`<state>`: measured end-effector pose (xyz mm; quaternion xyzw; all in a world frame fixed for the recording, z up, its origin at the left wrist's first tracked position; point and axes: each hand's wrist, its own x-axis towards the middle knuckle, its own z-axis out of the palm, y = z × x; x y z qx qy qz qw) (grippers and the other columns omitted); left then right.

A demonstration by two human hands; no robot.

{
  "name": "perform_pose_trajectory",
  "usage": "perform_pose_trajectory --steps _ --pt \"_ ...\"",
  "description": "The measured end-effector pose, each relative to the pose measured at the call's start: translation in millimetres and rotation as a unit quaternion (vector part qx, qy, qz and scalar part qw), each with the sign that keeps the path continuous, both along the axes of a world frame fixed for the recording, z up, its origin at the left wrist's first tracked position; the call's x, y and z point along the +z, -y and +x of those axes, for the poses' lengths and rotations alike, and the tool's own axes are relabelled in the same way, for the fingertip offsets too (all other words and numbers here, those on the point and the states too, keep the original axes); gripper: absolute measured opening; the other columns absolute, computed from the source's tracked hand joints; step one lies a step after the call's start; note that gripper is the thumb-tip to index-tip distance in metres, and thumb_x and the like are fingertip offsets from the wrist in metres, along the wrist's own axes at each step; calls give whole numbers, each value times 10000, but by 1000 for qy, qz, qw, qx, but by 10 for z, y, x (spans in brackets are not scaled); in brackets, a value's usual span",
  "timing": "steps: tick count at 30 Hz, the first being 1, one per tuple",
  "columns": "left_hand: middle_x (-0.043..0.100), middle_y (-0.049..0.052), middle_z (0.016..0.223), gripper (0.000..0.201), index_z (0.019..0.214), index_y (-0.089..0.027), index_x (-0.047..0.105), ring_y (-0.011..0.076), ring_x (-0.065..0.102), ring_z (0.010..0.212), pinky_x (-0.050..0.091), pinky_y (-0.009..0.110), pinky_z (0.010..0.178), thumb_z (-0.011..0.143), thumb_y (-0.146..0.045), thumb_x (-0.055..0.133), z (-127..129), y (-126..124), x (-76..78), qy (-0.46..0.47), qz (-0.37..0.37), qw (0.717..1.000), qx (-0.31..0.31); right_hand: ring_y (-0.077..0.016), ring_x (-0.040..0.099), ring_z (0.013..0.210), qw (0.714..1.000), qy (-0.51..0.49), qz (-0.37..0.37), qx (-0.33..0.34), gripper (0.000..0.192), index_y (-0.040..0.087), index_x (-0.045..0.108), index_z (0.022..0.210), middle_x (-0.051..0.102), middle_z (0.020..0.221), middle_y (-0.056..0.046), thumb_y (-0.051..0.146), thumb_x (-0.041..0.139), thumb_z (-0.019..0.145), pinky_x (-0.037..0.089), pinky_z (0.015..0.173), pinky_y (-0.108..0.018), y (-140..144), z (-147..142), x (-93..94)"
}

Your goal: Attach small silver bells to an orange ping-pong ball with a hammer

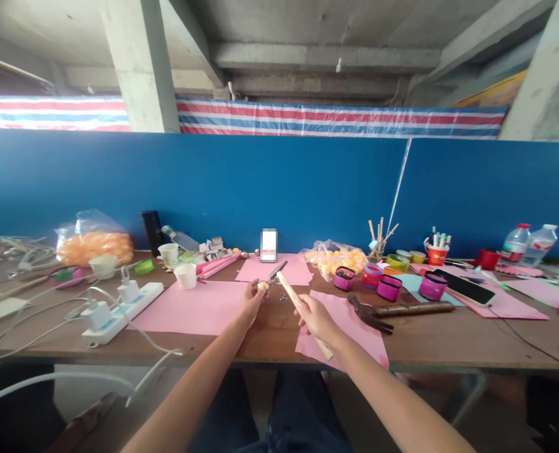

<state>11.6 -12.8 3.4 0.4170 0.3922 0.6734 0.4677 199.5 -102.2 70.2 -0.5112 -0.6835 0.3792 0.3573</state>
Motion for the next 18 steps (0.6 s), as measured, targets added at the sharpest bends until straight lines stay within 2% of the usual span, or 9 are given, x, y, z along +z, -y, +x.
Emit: perform_pose_trajectory --steps 3,6,11,14,18 --pt "605 79 862 430 979 -141 512 128 596 695 484 283 648 624 -320 677 -4 12 7 -52 3 998 43 -87 531 523 999 27 19 -12 316 189 478 1021 556 802 -23 393 323 836 372 355 -149 8 27 81" --pt "628 81 845 394 911 -145 580 142 587 718 472 270 642 574 -299 712 -6 11 11 -90 16 995 51 -92 522 504 996 71 58 -11 339 188 483 1068 570 783 -23 376 305 848 398 405 -183 34 55 158" --pt "650 59 839 408 979 -170 608 136 590 734 460 280 715 597 -283 697 -7 18 19 -100 47 994 18 -133 542 569 976 149 158 -5 316 192 533 1045 592 735 -25 314 308 860 430 579 -257 67 83 194" --pt "648 50 858 396 981 -184 622 140 586 754 459 284 737 603 -275 693 -3 29 29 -122 42 991 27 -149 546 604 970 179 166 6 299 201 550 1018 594 738 -27 280 310 858 412 577 -254 75 84 187" --pt "643 50 929 395 999 -192 618 143 589 782 460 289 761 614 -252 684 7 29 37 -105 48 993 26 -165 558 669 967 182 175 -10 312 200 537 1041 600 777 -38 272 292 863 402 592 -252 77 81 183"
